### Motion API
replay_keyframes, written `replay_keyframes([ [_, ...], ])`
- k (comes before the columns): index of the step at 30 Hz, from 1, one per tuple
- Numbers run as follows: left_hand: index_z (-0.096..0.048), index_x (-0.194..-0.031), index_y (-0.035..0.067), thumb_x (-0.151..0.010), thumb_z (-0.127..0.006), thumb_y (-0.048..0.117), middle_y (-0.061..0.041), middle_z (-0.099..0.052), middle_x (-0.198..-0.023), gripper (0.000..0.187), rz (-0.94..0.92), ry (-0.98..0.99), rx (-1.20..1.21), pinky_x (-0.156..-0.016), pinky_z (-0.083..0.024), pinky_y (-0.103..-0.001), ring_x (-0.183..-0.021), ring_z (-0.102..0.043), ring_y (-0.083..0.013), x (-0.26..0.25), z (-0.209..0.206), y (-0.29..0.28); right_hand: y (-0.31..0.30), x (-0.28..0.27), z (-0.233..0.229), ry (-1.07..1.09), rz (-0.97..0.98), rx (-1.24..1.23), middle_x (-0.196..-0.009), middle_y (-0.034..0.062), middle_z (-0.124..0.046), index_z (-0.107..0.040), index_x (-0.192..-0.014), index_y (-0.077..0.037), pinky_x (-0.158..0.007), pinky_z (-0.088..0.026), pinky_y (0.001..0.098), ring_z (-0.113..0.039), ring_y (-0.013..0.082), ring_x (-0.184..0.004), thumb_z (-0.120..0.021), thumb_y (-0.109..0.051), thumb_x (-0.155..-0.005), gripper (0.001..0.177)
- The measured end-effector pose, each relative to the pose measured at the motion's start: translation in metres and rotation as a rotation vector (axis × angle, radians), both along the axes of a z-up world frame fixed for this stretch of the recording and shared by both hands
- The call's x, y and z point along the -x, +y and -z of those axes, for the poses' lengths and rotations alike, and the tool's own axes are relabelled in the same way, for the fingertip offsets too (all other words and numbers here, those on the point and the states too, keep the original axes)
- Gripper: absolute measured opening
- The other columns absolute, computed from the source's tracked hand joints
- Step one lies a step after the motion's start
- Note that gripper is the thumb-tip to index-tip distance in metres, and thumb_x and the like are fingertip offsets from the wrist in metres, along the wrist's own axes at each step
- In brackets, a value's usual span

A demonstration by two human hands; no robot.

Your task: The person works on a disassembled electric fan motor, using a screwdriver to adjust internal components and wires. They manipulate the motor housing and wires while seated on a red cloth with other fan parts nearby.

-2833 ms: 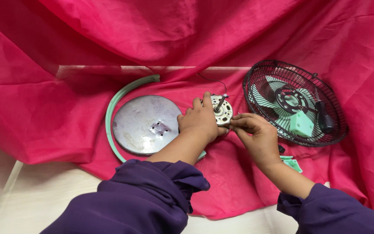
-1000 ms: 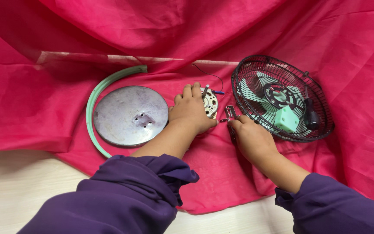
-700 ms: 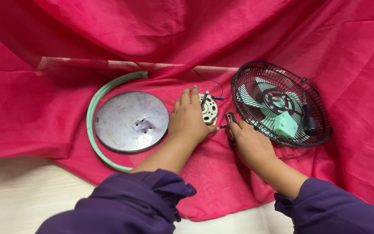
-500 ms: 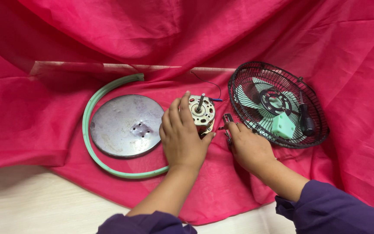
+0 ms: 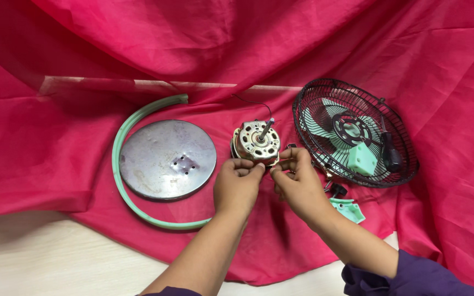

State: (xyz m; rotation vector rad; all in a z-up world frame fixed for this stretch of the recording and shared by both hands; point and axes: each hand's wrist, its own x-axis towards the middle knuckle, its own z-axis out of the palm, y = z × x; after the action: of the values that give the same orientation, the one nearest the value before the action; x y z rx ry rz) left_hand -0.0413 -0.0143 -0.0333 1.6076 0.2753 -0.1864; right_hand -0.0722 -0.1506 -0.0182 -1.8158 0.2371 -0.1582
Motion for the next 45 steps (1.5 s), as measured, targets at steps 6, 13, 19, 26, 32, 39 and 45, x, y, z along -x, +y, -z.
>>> replay_keyframes([
  [6, -0.074, -0.109, 0.009, -0.084, -0.073, 0.017, -0.002, -0.076, -0.095, 0.026, 0.247, 0.154, 0.263, -0.062, -0.048, -0.029, -0.077, -0.066, -0.0113, 0.001, 0.008, 0.018, -0.001, -0.009, -0.002, 0.179, -0.01, -0.131, -0.09, 0.0087, -0.066, -0.051, -0.121, -0.006, -0.054, -0.05, 0.0267, -0.061, 0.0121, -0.064, -0.068, -0.008, -0.09, 0.035],
  [13, -0.078, -0.109, 0.008, -0.09, -0.074, 0.02, 0.0, -0.078, -0.098, 0.023, 0.253, 0.302, 0.548, -0.077, -0.059, -0.025, -0.086, -0.072, -0.0095, -0.007, 0.009, 0.023, 0.004, -0.01, 0.0, -0.054, -0.081, 0.103, -0.097, 0.0049, -0.07, -0.053, -0.119, -0.005, -0.064, -0.054, 0.0265, -0.064, 0.0105, -0.076, -0.07, -0.005, -0.088, 0.035],
  [19, -0.077, -0.106, 0.011, -0.087, -0.076, 0.013, -0.001, -0.08, -0.102, 0.019, 0.192, 0.465, 0.641, -0.083, -0.059, -0.028, -0.089, -0.074, -0.0102, -0.014, 0.009, 0.021, 0.007, -0.001, -0.018, -0.223, -0.145, 0.38, -0.107, 0.0061, -0.075, -0.06, -0.115, -0.004, -0.081, -0.057, 0.0264, -0.074, 0.0125, -0.099, -0.072, -0.006, -0.088, 0.03],
  [26, -0.076, -0.103, 0.01, -0.084, -0.079, 0.011, -0.001, -0.079, -0.095, 0.019, 0.145, 0.528, 0.671, -0.082, -0.061, -0.03, -0.087, -0.074, -0.0121, -0.019, 0.006, 0.018, 0.013, 0.01, -0.037, -0.18, -0.153, 0.479, -0.103, 0.0022, -0.078, -0.064, -0.117, -0.008, -0.08, -0.057, 0.0275, -0.076, 0.0144, -0.094, -0.065, -0.005, -0.089, 0.028],
  [32, -0.076, -0.099, 0.01, -0.084, -0.08, 0.013, 0.001, -0.076, -0.09, 0.015, 0.223, 0.595, 0.579, -0.077, -0.062, -0.029, -0.08, -0.073, -0.0102, -0.019, 0.013, 0.016, 0.012, 0.017, -0.042, -0.326, -0.099, 0.744, -0.122, 0.0104, -0.063, -0.065, -0.122, -0.008, -0.087, -0.055, 0.0349, -0.067, 0.0239, -0.106, -0.068, -0.005, -0.085, 0.037],
  [39, -0.075, -0.097, 0.013, -0.087, -0.079, 0.014, 0.004, -0.075, -0.089, 0.011, 0.242, 0.622, 0.701, -0.082, -0.062, -0.028, -0.079, -0.071, -0.0092, -0.031, 0.027, 0.016, 0.005, 0.016, -0.044, -0.433, -0.183, 0.954, -0.142, 0.0176, -0.05, -0.059, -0.137, -0.011, -0.097, -0.05, 0.0424, -0.055, 0.0367, -0.126, -0.067, -0.001, -0.078, 0.06],
  [45, -0.074, -0.1, 0.01, -0.089, -0.076, 0.013, 0.001, -0.077, -0.091, 0.011, 0.082, 0.53, 0.63, -0.081, -0.061, -0.028, -0.08, -0.071, -0.0098, -0.034, 0.021, 0.031, 0.01, 0.016, -0.046, -0.444, -0.295, 1.049, -0.142, 0.0139, -0.053, -0.053, -0.145, -0.012, -0.104, -0.044, 0.0479, -0.053, 0.0349, -0.128, -0.065, -0.003, -0.08, 0.067],
])
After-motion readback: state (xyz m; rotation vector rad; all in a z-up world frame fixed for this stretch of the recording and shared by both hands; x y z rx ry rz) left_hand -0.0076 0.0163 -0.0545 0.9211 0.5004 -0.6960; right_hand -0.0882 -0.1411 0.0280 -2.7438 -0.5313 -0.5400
